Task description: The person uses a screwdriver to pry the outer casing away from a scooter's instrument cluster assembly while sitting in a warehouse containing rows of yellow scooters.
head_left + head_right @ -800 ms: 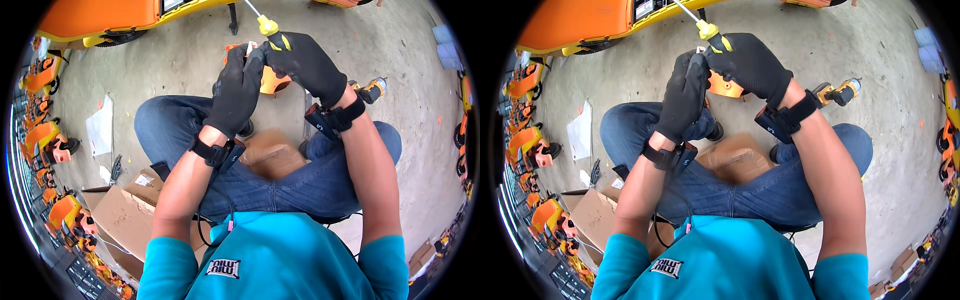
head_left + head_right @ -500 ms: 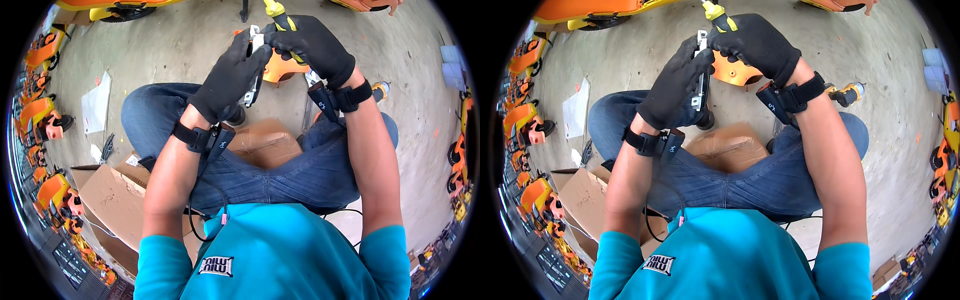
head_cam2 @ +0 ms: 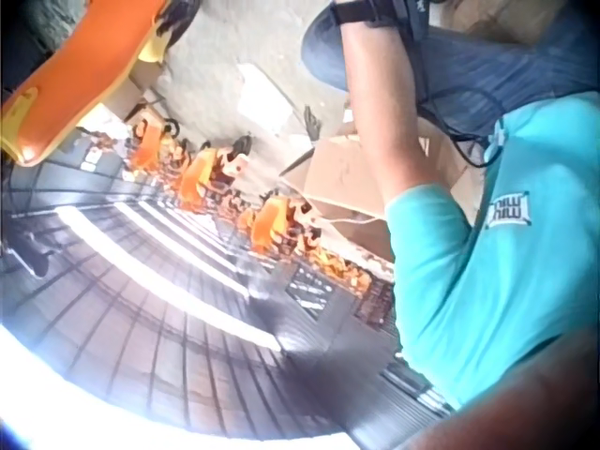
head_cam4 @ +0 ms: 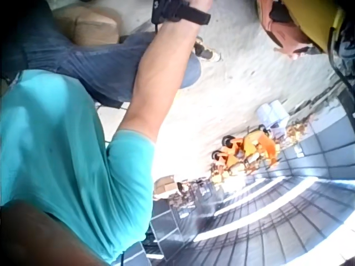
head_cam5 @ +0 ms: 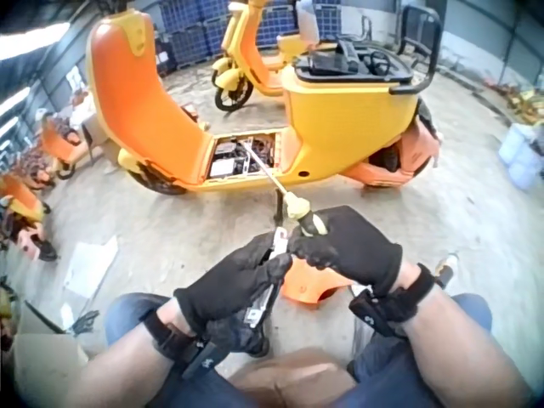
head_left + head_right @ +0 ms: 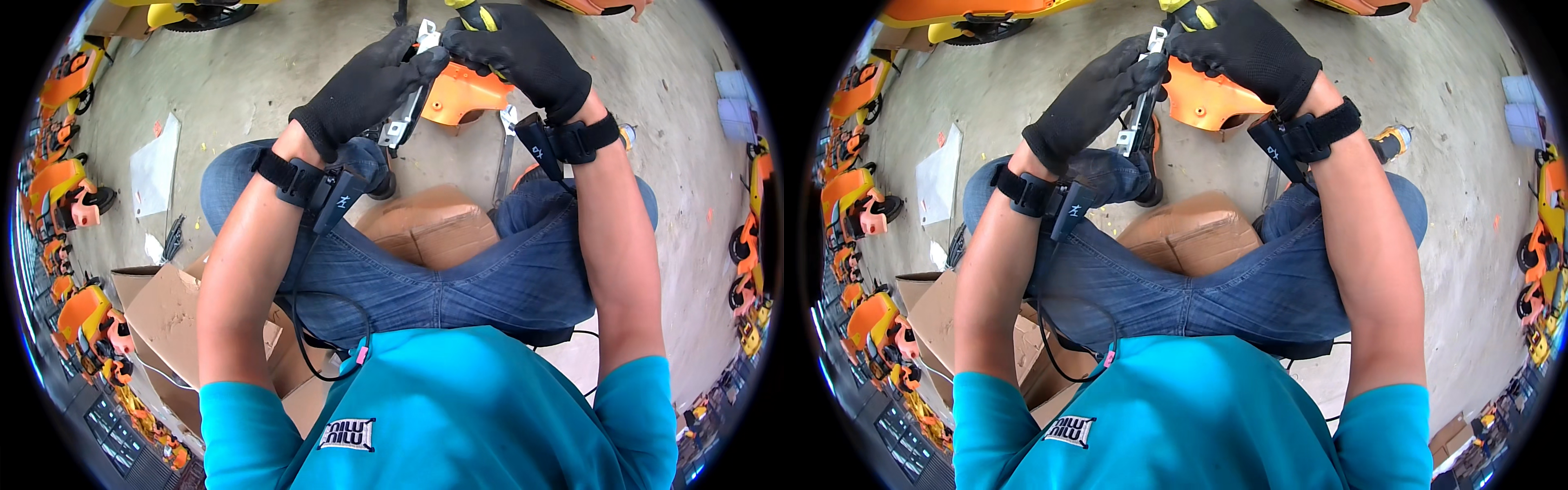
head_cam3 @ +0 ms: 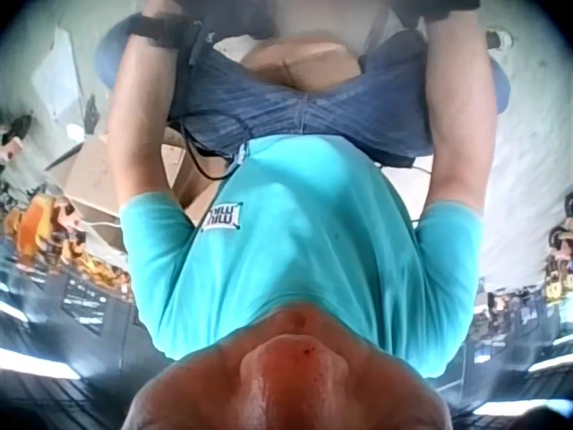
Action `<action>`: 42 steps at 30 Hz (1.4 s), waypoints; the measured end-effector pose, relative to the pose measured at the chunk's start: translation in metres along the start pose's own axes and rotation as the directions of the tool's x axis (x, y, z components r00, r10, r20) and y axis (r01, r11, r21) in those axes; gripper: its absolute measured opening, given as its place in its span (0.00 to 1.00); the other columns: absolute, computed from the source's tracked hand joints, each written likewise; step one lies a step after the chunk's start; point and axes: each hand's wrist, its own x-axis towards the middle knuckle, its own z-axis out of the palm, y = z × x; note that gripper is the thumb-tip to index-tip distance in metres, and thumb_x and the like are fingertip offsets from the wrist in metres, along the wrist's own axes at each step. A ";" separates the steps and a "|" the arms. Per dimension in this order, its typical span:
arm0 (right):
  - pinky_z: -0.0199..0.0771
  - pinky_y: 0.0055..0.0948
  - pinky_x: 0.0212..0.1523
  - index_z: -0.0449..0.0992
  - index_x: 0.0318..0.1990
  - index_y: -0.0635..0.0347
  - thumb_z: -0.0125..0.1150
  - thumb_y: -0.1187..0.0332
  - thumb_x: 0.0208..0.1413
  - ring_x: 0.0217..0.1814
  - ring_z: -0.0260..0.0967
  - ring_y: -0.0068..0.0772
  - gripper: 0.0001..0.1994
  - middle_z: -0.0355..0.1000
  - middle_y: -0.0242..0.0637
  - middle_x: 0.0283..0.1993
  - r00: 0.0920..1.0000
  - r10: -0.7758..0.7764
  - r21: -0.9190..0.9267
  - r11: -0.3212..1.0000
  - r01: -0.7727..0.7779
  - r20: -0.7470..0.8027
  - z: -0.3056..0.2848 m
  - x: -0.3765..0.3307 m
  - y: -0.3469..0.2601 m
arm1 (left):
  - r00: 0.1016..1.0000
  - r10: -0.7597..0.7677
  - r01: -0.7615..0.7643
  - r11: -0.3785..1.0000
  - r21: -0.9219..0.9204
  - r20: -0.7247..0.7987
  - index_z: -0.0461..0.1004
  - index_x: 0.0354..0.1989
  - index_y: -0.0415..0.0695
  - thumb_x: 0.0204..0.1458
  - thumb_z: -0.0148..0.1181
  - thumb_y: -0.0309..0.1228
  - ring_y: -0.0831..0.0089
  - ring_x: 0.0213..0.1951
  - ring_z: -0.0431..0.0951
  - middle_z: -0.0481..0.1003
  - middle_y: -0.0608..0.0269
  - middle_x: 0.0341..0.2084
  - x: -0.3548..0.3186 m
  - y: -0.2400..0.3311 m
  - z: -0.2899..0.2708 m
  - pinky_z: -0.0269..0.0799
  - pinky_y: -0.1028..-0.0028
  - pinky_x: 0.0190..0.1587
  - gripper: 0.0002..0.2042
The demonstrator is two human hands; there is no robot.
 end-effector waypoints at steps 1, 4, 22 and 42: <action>0.70 0.26 0.32 0.80 0.37 0.64 0.61 0.71 0.53 0.29 0.69 0.23 0.07 0.76 0.36 0.28 1.000 0.017 0.002 1.000 -0.017 -0.005 0.000 -0.002 -0.001 | 0.999 -0.026 0.027 0.999 -0.042 0.024 0.61 0.68 0.41 0.64 0.55 0.43 0.76 0.49 0.75 0.74 0.61 0.47 0.000 -0.001 0.002 0.70 0.75 0.53 0.28; 0.69 0.24 0.33 0.79 0.41 0.66 0.60 0.64 0.58 0.30 0.68 0.21 0.12 0.74 0.33 0.29 0.999 0.046 -0.089 0.995 -0.048 -0.022 0.003 -0.006 0.014 | 0.997 -0.039 0.049 0.990 -0.133 0.070 0.62 0.67 0.41 0.64 0.54 0.42 0.77 0.45 0.75 0.74 0.62 0.44 -0.002 -0.006 0.005 0.71 0.76 0.50 0.27; 0.72 0.21 0.36 0.79 0.48 0.67 0.64 0.64 0.57 0.33 0.70 0.19 0.16 0.76 0.31 0.35 0.921 0.390 0.257 0.889 -0.378 0.005 -0.004 -0.017 0.028 | 0.990 -0.111 0.124 0.980 -0.157 0.089 0.71 0.53 0.37 0.61 0.61 0.43 0.81 0.37 0.67 0.72 0.69 0.35 0.026 -0.012 0.022 0.68 0.76 0.42 0.21; 0.69 0.25 0.32 0.75 0.50 0.66 0.59 0.68 0.61 0.28 0.66 0.20 0.14 0.74 0.32 0.31 0.914 0.347 0.123 0.937 -0.327 -0.209 -0.048 0.016 0.019 | 0.976 -0.015 -0.087 0.888 -0.451 -0.218 0.63 0.64 0.41 0.66 0.42 0.56 0.62 0.48 0.80 0.76 0.52 0.49 0.050 -0.020 -0.006 0.78 0.66 0.49 0.31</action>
